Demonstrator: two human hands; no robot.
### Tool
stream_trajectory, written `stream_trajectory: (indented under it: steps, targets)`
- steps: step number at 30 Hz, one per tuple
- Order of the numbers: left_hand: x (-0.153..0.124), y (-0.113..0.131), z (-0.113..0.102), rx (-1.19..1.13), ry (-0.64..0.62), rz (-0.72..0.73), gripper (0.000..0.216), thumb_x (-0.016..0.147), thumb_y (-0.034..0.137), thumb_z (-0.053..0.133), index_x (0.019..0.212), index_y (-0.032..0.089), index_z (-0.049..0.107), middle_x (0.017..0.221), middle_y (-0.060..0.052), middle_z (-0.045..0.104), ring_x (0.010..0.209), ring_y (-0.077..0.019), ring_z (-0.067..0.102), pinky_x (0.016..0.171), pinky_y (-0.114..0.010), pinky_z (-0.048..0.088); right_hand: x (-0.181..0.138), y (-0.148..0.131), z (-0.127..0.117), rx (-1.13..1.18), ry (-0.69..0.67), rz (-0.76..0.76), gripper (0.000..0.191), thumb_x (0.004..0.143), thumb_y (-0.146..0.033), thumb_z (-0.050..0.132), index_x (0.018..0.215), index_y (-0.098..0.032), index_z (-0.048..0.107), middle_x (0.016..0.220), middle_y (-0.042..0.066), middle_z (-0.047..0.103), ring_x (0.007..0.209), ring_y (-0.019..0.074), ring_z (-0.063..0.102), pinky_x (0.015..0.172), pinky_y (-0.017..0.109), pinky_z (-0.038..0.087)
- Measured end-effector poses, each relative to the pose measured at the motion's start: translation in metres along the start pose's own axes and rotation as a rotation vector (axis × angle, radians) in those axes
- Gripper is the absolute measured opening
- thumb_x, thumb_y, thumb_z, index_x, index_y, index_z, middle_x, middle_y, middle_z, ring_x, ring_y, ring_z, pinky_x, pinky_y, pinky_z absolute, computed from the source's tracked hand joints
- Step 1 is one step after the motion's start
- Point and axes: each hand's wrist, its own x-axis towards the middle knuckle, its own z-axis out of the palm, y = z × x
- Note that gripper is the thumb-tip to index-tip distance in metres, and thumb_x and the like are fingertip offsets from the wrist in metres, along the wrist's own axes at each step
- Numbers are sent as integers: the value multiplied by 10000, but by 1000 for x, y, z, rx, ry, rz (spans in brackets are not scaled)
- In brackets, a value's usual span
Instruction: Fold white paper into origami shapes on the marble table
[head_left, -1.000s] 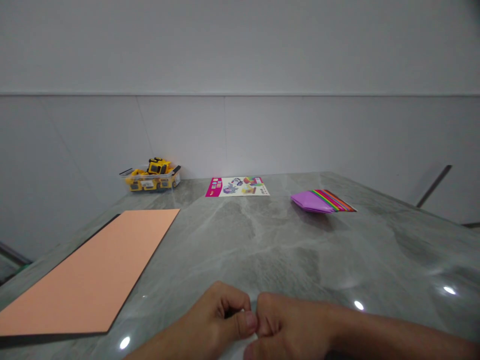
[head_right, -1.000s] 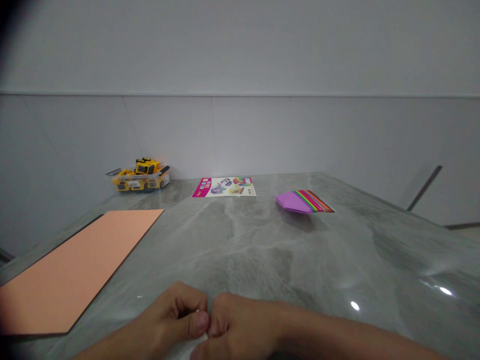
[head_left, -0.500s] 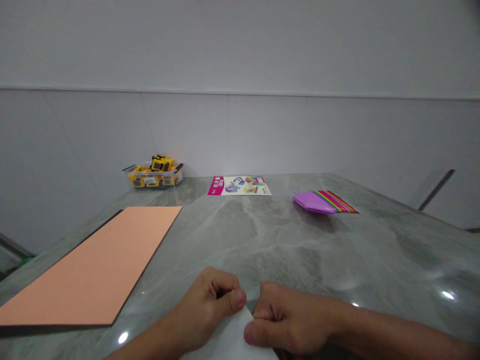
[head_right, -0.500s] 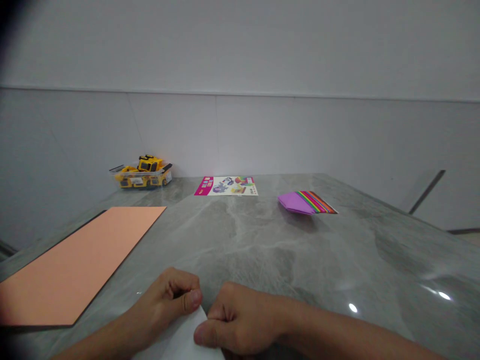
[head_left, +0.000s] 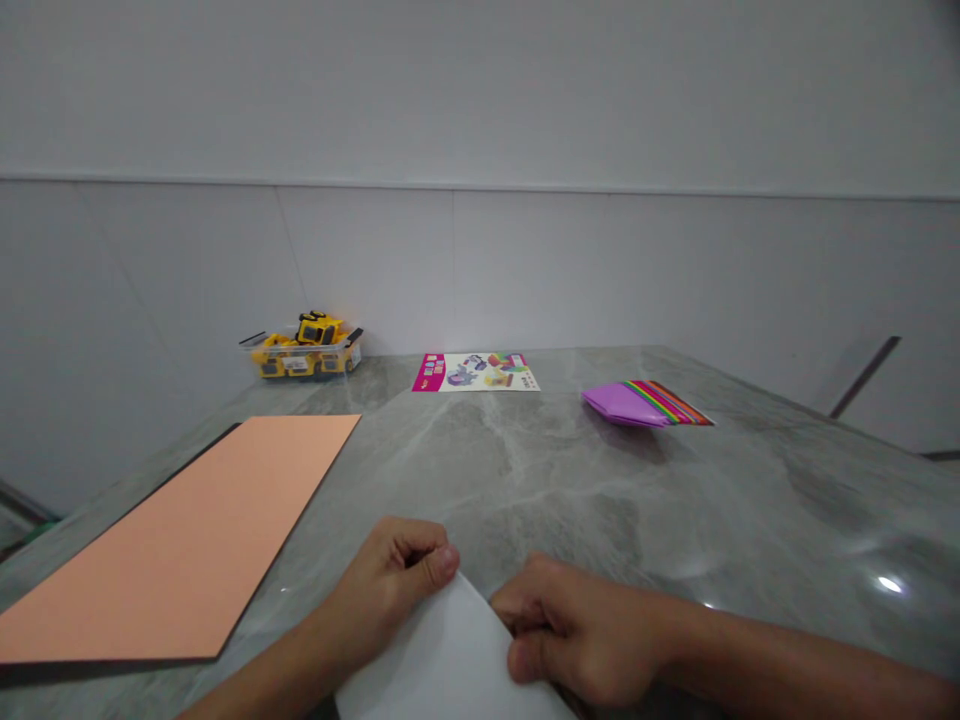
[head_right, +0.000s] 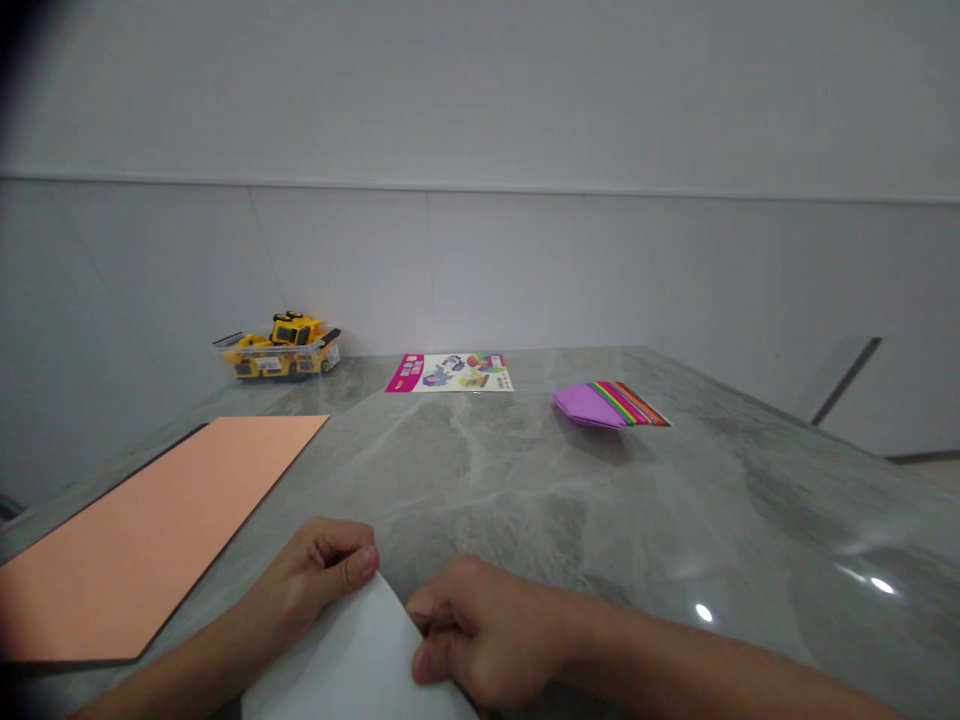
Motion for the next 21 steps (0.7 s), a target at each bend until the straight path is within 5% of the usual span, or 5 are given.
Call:
stream_trajectory:
  steps: [6,13,17,21]
  targets:
    - [1,-1,-12,-97,173,-88,524,702,608,592,503,186,354,475,60,296,435,-69,271,412,-217,166,1,2,-3,115,29,142,251,885,-392,422,759,-175,414,537,-69,407,358,35,309,353,147,269]
    - [-3,7,-19,-99,-164,-153,417,695,472,659,498,144,491,464,50,380,447,-69,310,436,-209,217,-3,-6,-5,-288,201,94,255,798,-100,457,575,-156,346,548,-60,321,514,54,317,467,168,262]
    - [-8,15,-19,123,-164,-100,305,727,408,651,641,116,670,613,1,541,625,-123,465,570,-214,346,0,-8,-2,-352,189,64,264,758,-44,447,549,-153,327,528,-62,302,510,53,311,474,178,247]
    - [-11,14,-18,265,-160,-63,363,788,428,584,628,120,690,579,2,529,605,-128,463,556,-220,344,0,-6,-2,-365,178,38,258,797,-93,448,568,-155,347,532,-60,332,508,55,329,482,179,260]
